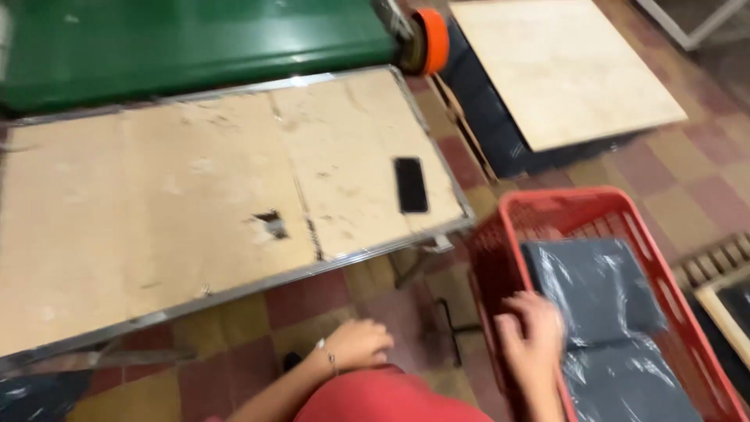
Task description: Picking up plastic bags from a conveyor belt, folding them into neat rectangles, and placing them into a red plastic crate.
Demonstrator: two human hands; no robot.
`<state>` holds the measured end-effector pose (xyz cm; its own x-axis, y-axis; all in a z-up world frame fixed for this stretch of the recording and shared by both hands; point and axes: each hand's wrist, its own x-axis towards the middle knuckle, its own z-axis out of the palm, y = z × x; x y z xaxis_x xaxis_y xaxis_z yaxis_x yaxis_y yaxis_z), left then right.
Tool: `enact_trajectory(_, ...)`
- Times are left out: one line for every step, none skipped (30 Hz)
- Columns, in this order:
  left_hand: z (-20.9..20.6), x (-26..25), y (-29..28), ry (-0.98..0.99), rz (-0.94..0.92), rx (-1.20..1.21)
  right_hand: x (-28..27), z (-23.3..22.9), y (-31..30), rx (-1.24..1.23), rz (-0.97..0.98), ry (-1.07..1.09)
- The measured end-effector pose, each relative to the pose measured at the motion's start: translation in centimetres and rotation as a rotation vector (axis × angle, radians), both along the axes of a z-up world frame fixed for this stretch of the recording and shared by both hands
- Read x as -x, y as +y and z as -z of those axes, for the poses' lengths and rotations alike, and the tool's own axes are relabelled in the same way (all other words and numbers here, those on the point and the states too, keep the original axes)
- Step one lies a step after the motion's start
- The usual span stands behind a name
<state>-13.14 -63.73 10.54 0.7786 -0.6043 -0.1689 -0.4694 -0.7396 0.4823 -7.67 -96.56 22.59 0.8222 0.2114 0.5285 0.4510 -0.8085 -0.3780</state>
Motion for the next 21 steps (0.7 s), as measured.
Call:
enact_trajectory(1.1, 1.0, 2.3, 0.097, -0.009, -0.018, -0.1, 0.4, 4.9, -0.094, -0.131, 0.057)
enact_trajectory(1.0, 1.9, 4.7, 0.082, -0.033, -0.026, -0.4, 2.0, 8.7, -0.101, -0.155, 0.041)
enact_trajectory(1.0, 2.6, 7.0, 0.121, -0.143, -0.03, -0.7, 3.6, 12.5, -0.132, -0.241, 0.16)
enact_trajectory(1.0, 4.2, 9.0, 0.177, -0.253, -0.031, -0.1, 5.4, 16.0, -0.159, -0.326, 0.296)
enact_trajectory(0.1, 5.0, 11.6, 0.176, -0.277, -0.035, -0.4, 6.2, 19.2, -0.162, -0.35, 0.297)
enact_trajectory(-0.7, 5.9, 14.0, 0.204, -0.352, -0.059, -0.3, 7.1, 22.3, -0.138, -0.432, 0.36)
enact_trajectory(-1.4, 6.9, 16.3, 0.232, -0.426, -0.083, -0.2, 8.0, 25.3, -0.112, -0.513, 0.423)
enact_trajectory(-0.3, 7.9, 18.2, 0.232, -0.442, -0.086, -0.5, 8.7, 27.2, -0.114, -0.529, 0.423)
enact_trajectory(0.8, 9.0, 20.0, 0.19, -0.502, -0.096, -0.8, 9.4, 29.0, -0.068, -0.58, 0.429)
enact_trajectory(1.9, 10.0, 21.6, 0.146, -0.564, -0.105, -1.1, 10.1, 30.8, -0.02, -0.633, 0.432)
enact_trajectory(2.3, 10.7, 23.3, 0.145, -0.581, -0.107, -1.9, 10.8, 32.3, -0.019, -0.651, 0.431)
enact_trajectory(2.7, 11.7, 24.7, 0.171, -0.632, -0.109, -2.5, 11.4, 33.7, 0.014, -0.649, 0.43)
enact_trajectory(3.0, 12.6, 26.0, 0.197, -0.684, -0.111, -3.1, 12.0, 35.0, 0.047, -0.647, 0.43)
enact_trajectory(2.7, 13.2, 26.9, 0.198, -0.695, -0.115, -3.8, 12.4, 36.0, 0.044, -0.659, 0.429)
enact_trajectory(2.4, 13.7, 27.8, 0.21, -0.736, -0.077, -4.7, 12.9, 36.8, 0.07, -0.648, 0.409)
enact_trajectory(2.2, 14.4, 28.7, 0.223, -0.77, -0.042, -5.3, 13.4, 37.6, 0.092, -0.631, 0.391)
enact_trajectory(2.4, 14.6, 29.8, 0.224, -0.775, -0.049, -6.3, 13.7, 38.4, 0.085, -0.637, 0.392)
enact_trajectory(2.7, 15.0, 30.7, 0.175, -0.804, -0.013, -7.1, 14.0, 38.8, 0.139, -0.605, 0.401)
enact_trajectory(3.1, 15.2, 31.5, 0.126, -0.831, 0.023, -8.1, 14.5, 39.2, 0.194, -0.574, 0.409)
enact_trajectory(2.6, 15.2, 32.3, 0.136, -0.83, 0.022, -8.9, 14.7, 39.5, 0.194, -0.573, 0.418)
enact_trajectory(2.1, 15.1, 33.0, 0.106, -0.879, 0.028, -9.7, 14.9, 39.8, 0.258, -0.518, 0.417)
